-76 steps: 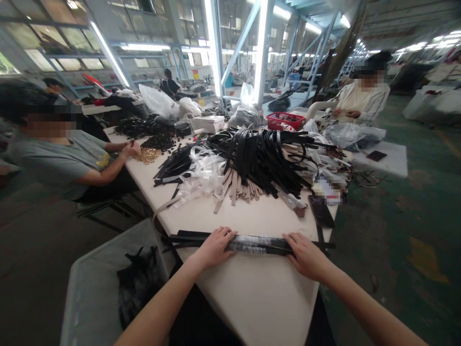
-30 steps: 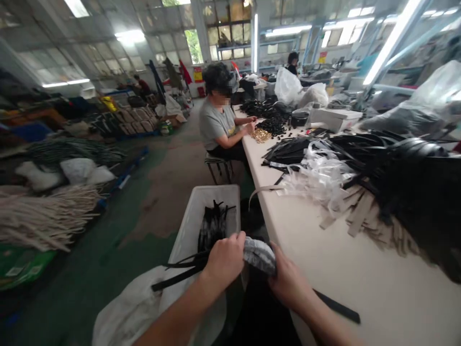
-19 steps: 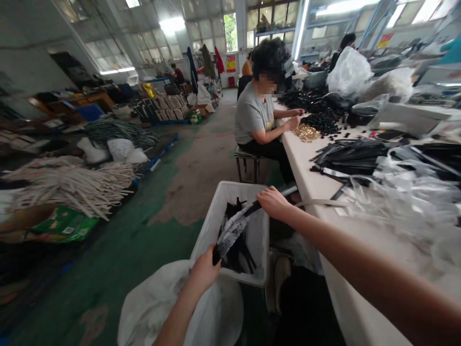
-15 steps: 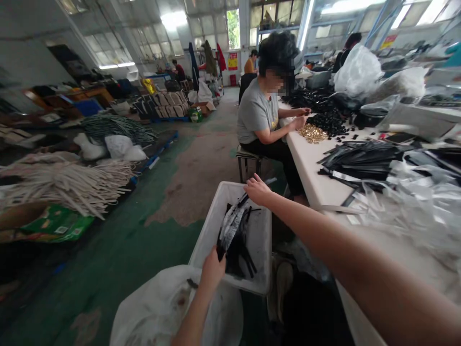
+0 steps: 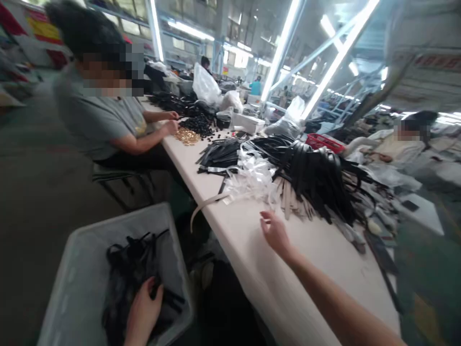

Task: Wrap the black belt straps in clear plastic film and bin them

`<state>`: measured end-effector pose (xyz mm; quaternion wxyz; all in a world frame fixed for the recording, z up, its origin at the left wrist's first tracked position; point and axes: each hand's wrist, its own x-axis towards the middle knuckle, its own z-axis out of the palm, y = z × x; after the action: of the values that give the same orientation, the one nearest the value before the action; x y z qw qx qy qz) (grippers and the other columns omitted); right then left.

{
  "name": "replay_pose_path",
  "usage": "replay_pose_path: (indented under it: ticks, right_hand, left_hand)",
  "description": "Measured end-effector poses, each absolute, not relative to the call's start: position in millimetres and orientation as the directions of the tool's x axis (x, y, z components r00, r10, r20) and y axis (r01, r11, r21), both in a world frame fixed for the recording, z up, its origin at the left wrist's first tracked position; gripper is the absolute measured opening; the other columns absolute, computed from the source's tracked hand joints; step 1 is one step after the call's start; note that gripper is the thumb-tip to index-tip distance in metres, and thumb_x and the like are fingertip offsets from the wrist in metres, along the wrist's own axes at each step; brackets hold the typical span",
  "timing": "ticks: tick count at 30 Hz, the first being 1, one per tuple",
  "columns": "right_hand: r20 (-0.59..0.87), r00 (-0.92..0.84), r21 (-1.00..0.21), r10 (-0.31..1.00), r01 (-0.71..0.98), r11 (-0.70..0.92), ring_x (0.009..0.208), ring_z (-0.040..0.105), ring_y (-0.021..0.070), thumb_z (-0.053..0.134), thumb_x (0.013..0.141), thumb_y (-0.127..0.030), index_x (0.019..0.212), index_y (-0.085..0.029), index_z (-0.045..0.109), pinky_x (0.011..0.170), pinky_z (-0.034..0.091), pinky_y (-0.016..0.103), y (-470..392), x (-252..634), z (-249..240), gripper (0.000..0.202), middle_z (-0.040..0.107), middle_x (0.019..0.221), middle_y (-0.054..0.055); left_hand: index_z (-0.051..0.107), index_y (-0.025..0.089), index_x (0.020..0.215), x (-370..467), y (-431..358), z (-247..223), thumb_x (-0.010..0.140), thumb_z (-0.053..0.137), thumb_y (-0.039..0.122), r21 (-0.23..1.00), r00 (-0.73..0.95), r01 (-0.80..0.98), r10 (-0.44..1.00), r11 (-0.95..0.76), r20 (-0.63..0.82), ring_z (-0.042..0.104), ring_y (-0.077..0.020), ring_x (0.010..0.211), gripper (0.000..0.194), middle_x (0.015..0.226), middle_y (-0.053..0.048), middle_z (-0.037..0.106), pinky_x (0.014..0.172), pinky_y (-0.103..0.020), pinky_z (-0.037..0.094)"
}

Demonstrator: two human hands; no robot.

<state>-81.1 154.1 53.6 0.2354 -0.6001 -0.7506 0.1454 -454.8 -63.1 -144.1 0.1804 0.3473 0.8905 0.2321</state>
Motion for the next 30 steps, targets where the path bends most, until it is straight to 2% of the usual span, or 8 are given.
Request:
replay_pose_path:
  ticks: [3,9,14,18,21,25,27,30]
  right_hand:
    - [0.166,0.087,-0.472,0.982,0.882,0.002,0.093,0.067,0.0258,0.039,0.094,-0.033,0.115,-0.01,0.061,0.085,0.05,0.037,207.9,49.8,78.0,0.038,0.071,0.103,0.017]
    - [0.144,0.206,-0.448,0.968,0.886,-0.122,0.104,0.064,0.0319,0.048,0.093,-0.045,0.115,-0.007,0.06,0.089,0.046,0.037,318.9,124.1,105.5,0.045,0.069,0.108,0.022]
    - [0.07,0.173,-0.472,0.982,0.874,-0.12,0.101,0.066,0.0353,0.059,0.086,-0.027,0.119,0.003,0.056,0.084,0.048,0.038,365.9,127.6,108.6,0.045,0.067,0.106,0.03]
    - [0.072,0.092,-0.502,0.993,0.864,-0.043,0.106,0.065,0.0322,0.047,0.094,-0.028,0.108,-0.005,0.066,0.089,0.047,0.037,365.6,149.2,115.3,0.033,0.068,0.108,0.026]
    - [0.104,0.043,-0.535,0.994,0.845,0.019,0.108,0.065,0.0311,0.04,0.097,-0.031,0.113,-0.008,0.066,0.091,0.046,0.038,350.7,165.6,130.7,0.038,0.069,0.11,0.024]
    - [0.14,-0.058,-0.62,0.988,0.773,0.134,0.099,0.068,0.0284,0.042,0.095,-0.03,0.116,-0.013,0.067,0.088,0.049,0.037,289.5,186.5,152.3,0.037,0.072,0.107,0.017]
    - [0.109,-0.209,-0.741,0.972,0.634,0.22,0.089,0.07,0.0241,0.04,0.094,-0.028,0.11,-0.017,0.07,0.083,0.053,0.034,234.1,198.5,151.5,0.036,0.074,0.099,0.011]
    - [0.086,-0.432,-0.888,0.898,0.375,0.265,0.088,0.069,0.0223,0.044,0.093,-0.026,0.126,-0.025,0.062,0.082,0.056,0.037,136.9,216.2,131.7,0.037,0.073,0.101,0.007]
  left_hand:
    - [0.052,0.026,0.115,-351.1,-49.8,-103.1,0.088,0.044,0.046,0.746,-0.54,0.524,0.838,0.41,-0.081,0.066,-0.0259,0.106,0.035,0.113,-0.006,0.069,0.097,-0.039,0.052]
    - [0.058,0.026,0.109,-144.1,25.2,19.3,0.094,0.045,0.032,0.803,-0.223,0.589,0.935,-0.095,0.274,0.064,-0.023,0.098,0.021,0.103,-0.006,0.067,0.091,-0.04,0.052]
    - [0.058,0.019,0.113,-68.4,140.6,48.9,0.094,0.047,0.029,0.739,-0.271,0.673,0.914,-0.045,0.302,0.063,-0.0201,0.077,0.024,0.094,-0.007,0.065,0.076,-0.037,0.052]
    - [0.059,0.017,0.116,-52.1,215.8,59.6,0.089,0.058,0.027,0.563,-0.175,0.823,0.907,-0.079,0.383,0.058,-0.026,0.105,0.029,0.114,-0.013,0.062,0.094,-0.044,0.045]
    - [0.065,0.014,0.104,-42.4,245.1,73.7,0.084,0.065,0.026,0.43,-0.086,0.901,0.947,-0.058,0.308,0.051,-0.0302,0.116,0.024,0.119,-0.016,0.06,0.101,-0.049,0.038]
    - [0.067,0.017,0.085,-29.8,232.8,94.6,0.088,0.059,0.02,0.357,0.115,0.906,0.945,-0.226,0.305,0.052,-0.0266,0.116,0.009,0.112,-0.012,0.063,0.105,-0.049,0.036]
    - [0.066,0.02,0.09,-25.9,203.3,98.4,0.093,0.05,0.019,0.336,0.262,0.858,0.894,-0.388,0.363,0.055,-0.0223,0.111,0.016,0.103,-0.007,0.065,0.11,-0.049,0.032]
    - [0.064,0.025,0.102,-24.0,141.9,89.1,0.098,0.039,0.017,0.315,0.435,0.777,0.826,-0.545,0.357,0.061,-0.018,0.09,0.027,0.087,-0.004,0.064,0.11,-0.047,0.034]
